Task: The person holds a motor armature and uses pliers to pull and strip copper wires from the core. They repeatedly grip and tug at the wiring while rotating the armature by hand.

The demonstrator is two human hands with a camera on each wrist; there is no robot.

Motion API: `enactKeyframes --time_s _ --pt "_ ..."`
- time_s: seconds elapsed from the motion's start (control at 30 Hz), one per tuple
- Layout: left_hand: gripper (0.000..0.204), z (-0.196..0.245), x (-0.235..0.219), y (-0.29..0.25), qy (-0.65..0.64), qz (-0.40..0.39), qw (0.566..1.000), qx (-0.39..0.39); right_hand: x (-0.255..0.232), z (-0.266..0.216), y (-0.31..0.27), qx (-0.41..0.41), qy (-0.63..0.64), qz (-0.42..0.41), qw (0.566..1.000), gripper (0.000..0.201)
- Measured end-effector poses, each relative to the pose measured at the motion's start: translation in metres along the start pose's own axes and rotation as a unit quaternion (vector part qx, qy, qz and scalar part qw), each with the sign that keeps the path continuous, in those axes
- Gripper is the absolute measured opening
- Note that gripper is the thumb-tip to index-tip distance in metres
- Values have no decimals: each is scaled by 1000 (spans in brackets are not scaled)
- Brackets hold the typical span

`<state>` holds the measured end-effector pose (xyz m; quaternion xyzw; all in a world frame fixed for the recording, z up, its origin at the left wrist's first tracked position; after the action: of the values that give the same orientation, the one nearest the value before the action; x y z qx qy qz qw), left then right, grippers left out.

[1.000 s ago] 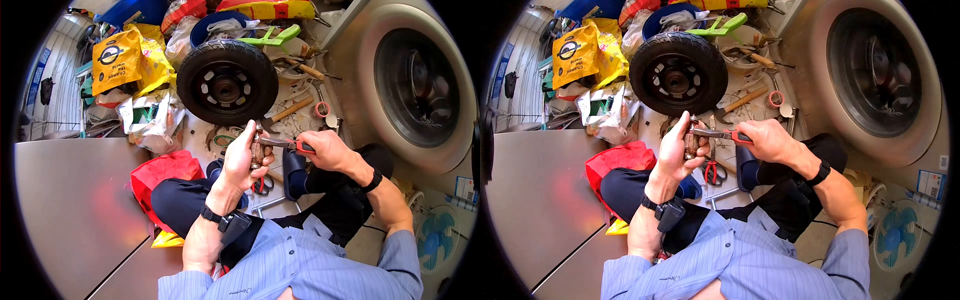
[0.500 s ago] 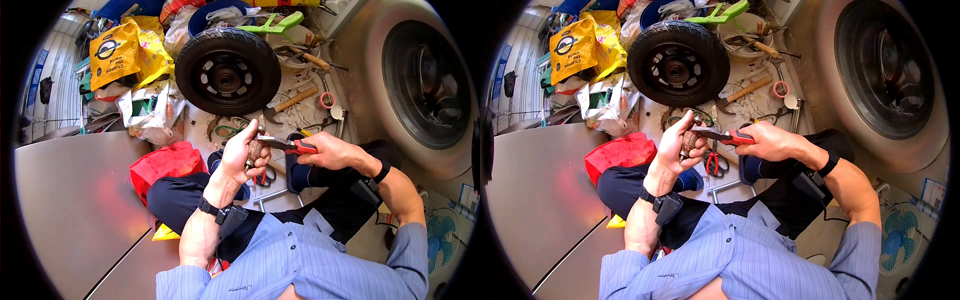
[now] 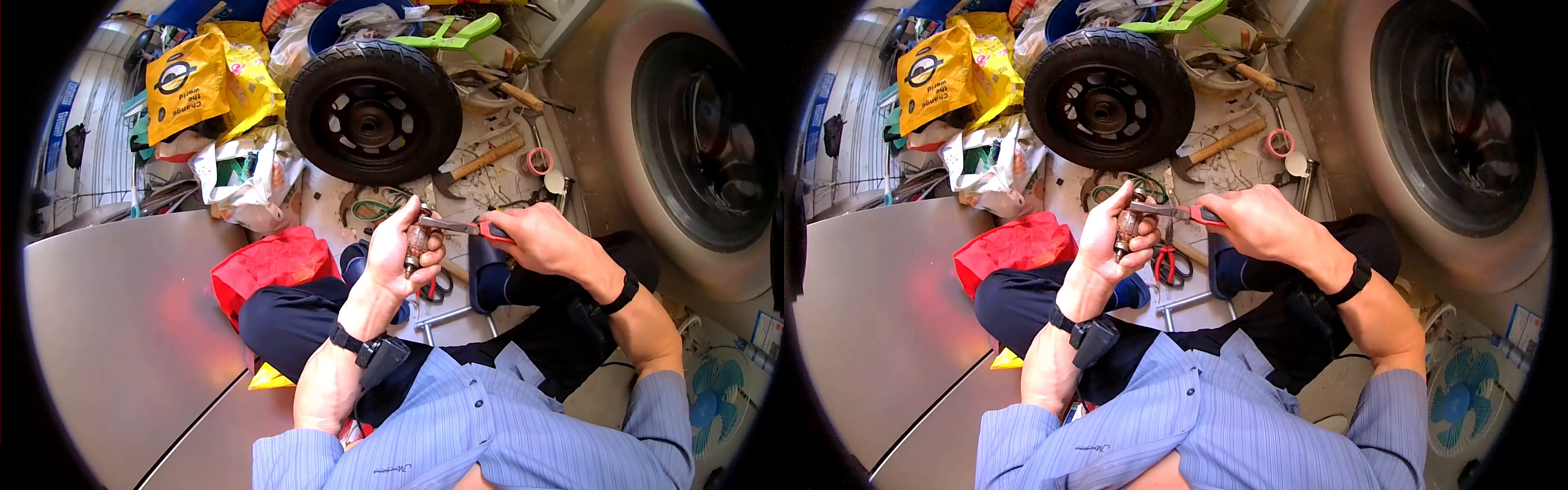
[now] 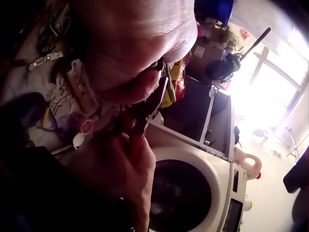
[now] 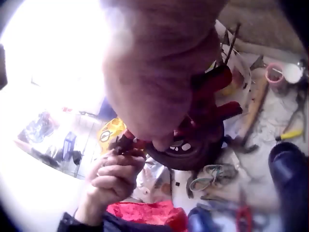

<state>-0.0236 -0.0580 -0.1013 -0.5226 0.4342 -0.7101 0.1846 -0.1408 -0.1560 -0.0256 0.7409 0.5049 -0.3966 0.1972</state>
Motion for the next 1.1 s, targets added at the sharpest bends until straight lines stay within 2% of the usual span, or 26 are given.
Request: enactKeyframes --time_s 0.07,0.1,0.17,0.3,0.4,0.43,0.5,0.6,0.67,0.73,0.8,0.83,0.93,1.1 --pt "51 -1 1 0 -13 1 1000 -5 -10 -7 -2 -52 -124 91 987 34" --pt "51 -1 1 1 -13 1 1000 -4 -10 -7 -1 -52 -124 92 987 34" --pt "52 -1 -1 1 6 10 1000 -8 -18 -19 -3 -97 -204 155 962 36" --pt "52 2 10 -7 26 -43 999 -7 -23 -25 -4 -101 -186 179 961 35" --pt "52 6 11 -9 33 -12 999 11 -19 -17 -7 -79 -117 206 968 30" --pt "52 6 14 -13 33 -13 999 12 -14 -15 -8 -65 -95 201 973 28" --pt "54 12 12 -18 96 35 993 51 -6 -11 -11 -54 -75 197 976 26" --pt "56 14 4 -10 140 27 988 67 5 -7 -16 -13 -51 166 985 23" --pt "59 16 0 -10 150 38 985 76 10 -9 -18 15 14 130 991 23" --pt "61 16 3 -11 179 9 980 82 11 -12 -19 36 47 114 992 23" --pt "64 16 -1 -11 182 13 980 83 24 -8 -21 122 109 35 986 25" --pt "64 15 -1 -10 188 -5 979 83 22 -10 -21 144 131 21 981 26" --pt "65 16 0 -7 198 -33 975 92 31 -9 -25 177 172 -25 969 27" --pt "65 12 0 -7 193 -44 976 89 34 -11 -28 171 209 -27 962 24"
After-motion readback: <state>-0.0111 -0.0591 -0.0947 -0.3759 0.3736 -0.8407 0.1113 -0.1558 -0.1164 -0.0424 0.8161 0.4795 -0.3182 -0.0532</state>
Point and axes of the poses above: each hand's wrist, its own y-axis towards the middle knuckle, its own x-axis out of the palm, z = x × y, the point moved 9 cm from there along y, towards the middle knuckle, and after that the axes turned 12 degrees about z, right-handed, at the moved point
